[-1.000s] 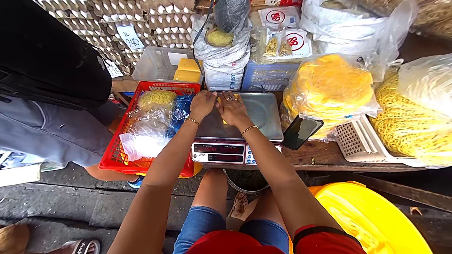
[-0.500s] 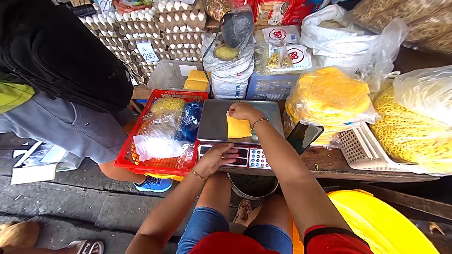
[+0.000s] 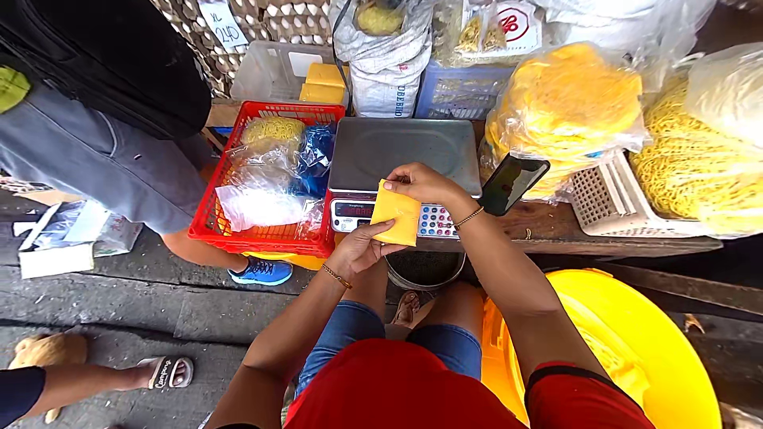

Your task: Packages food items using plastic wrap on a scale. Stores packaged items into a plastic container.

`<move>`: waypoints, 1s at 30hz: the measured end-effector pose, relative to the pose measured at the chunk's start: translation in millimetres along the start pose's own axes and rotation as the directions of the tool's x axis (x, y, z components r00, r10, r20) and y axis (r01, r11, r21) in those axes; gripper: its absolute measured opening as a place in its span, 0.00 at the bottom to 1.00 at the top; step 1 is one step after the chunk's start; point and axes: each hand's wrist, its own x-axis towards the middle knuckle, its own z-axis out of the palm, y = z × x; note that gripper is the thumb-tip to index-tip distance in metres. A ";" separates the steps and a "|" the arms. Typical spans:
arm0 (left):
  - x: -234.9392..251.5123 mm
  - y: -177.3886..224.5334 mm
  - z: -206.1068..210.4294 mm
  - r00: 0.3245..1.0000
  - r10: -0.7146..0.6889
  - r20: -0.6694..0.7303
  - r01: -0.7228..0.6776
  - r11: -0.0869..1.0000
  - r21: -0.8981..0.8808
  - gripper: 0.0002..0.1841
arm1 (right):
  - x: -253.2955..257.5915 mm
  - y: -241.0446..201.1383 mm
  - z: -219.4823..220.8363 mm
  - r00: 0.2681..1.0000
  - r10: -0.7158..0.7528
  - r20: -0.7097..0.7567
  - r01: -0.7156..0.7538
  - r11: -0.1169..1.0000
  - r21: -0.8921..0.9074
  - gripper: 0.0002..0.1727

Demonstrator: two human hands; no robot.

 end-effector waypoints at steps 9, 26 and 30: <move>-19.3 -5.3 5.9 0.996 -0.081 0.049 0.068 0.972 0.223 0.12 | -59.4 4.8 29.2 0.997 0.022 -0.077 0.013 0.905 0.424 0.14; -24.5 -18.9 -0.4 0.978 0.056 0.200 -0.095 0.976 0.194 0.33 | -114.9 3.5 77.0 0.874 0.409 -0.262 0.143 0.299 0.943 0.19; -21.2 -37.3 -4.2 0.977 0.071 0.202 -0.114 0.970 0.213 0.34 | -122.5 6.6 102.4 0.819 0.476 -0.321 0.138 0.380 0.915 0.18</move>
